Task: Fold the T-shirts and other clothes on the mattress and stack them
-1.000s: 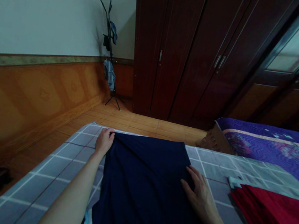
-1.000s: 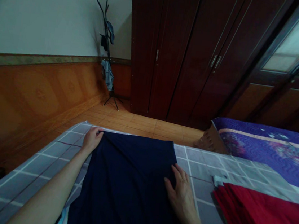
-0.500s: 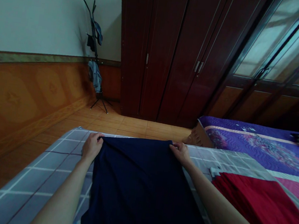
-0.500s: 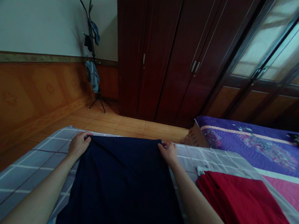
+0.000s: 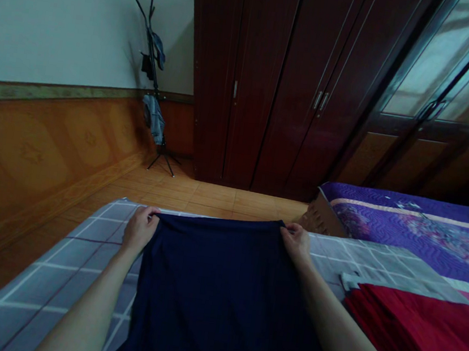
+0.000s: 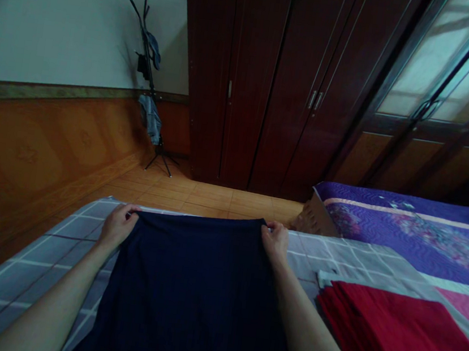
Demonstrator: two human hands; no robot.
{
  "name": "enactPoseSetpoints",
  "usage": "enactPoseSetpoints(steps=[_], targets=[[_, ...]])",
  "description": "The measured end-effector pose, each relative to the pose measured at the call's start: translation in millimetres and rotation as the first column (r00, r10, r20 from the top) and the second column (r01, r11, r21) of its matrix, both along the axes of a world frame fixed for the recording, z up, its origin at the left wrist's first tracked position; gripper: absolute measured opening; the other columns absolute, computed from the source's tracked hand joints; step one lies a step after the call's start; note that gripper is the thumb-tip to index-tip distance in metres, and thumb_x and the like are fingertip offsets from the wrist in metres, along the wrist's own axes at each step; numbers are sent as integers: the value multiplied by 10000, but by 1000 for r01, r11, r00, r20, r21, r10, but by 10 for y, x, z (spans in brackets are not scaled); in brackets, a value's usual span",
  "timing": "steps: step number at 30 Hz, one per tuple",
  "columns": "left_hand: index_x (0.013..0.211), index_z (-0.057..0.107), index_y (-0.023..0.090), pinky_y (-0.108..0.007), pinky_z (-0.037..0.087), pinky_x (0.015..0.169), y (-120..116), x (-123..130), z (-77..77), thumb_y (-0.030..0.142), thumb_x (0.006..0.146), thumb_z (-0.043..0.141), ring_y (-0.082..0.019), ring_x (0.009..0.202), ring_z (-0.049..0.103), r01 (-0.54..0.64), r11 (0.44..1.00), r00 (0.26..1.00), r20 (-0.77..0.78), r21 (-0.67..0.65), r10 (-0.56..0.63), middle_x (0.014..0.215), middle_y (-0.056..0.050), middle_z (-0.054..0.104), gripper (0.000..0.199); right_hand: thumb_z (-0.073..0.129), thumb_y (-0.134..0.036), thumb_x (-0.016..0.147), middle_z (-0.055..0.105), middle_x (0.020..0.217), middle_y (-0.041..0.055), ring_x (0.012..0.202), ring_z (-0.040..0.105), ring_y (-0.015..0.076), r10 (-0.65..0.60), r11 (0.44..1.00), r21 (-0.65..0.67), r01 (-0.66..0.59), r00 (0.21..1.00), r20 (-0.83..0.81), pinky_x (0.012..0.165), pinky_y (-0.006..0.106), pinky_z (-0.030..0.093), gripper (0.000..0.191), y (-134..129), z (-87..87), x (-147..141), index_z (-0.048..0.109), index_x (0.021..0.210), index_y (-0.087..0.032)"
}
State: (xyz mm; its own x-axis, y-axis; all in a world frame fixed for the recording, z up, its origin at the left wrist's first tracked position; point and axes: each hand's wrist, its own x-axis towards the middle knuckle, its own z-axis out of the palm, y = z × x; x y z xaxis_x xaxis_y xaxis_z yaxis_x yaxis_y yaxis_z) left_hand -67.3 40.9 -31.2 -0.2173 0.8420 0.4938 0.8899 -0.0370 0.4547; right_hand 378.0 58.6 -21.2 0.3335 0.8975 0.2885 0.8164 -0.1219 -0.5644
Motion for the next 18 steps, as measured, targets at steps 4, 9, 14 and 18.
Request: enactPoseSetpoints(steps=[4, 9, 14, 18], targets=[[810, 605, 219, -252, 464, 788, -33, 23, 42, 110, 754, 412, -180, 905, 589, 43, 998, 995, -89, -35, -46, 921, -36, 585, 230, 516, -318, 735, 687, 713, 72, 683, 637, 207, 17, 1000, 0, -17, 999, -33, 603, 262, 423, 248, -2, 53, 39, 687, 790, -147], [856, 620, 241, -278, 453, 724, -152, 64, 111, 117, 785, 426, -196, 858, 588, 43, 994, 973, -221, -99, -65, 1001, -37, 563, 241, 501, -335, 728, 694, 756, 95, 723, 643, 228, -16, 1000, 14, 17, 998, -62, 627, 278, 429, 292, -4, 55, 56, 689, 828, -135], [916, 630, 221, -353, 423, 858, -180, 142, 160, 215, 815, 489, -271, 1016, 540, 14, 995, 963, -265, -103, -41, 1038, -84, 576, 173, 496, -342, 720, 693, 734, 96, 694, 641, 228, -38, 999, 32, 40, 997, -62, 603, 278, 426, 293, -5, 38, 72, 694, 804, -142], [952, 623, 227, -316, 431, 842, -127, 160, 144, 261, 862, 468, -240, 983, 579, -11, 993, 980, -198, -118, -13, 996, -64, 643, 182, 498, -339, 727, 696, 725, 92, 691, 643, 223, -37, 999, 34, 39, 999, -37, 592, 269, 425, 281, 0, 31, 80, 697, 792, -150]])
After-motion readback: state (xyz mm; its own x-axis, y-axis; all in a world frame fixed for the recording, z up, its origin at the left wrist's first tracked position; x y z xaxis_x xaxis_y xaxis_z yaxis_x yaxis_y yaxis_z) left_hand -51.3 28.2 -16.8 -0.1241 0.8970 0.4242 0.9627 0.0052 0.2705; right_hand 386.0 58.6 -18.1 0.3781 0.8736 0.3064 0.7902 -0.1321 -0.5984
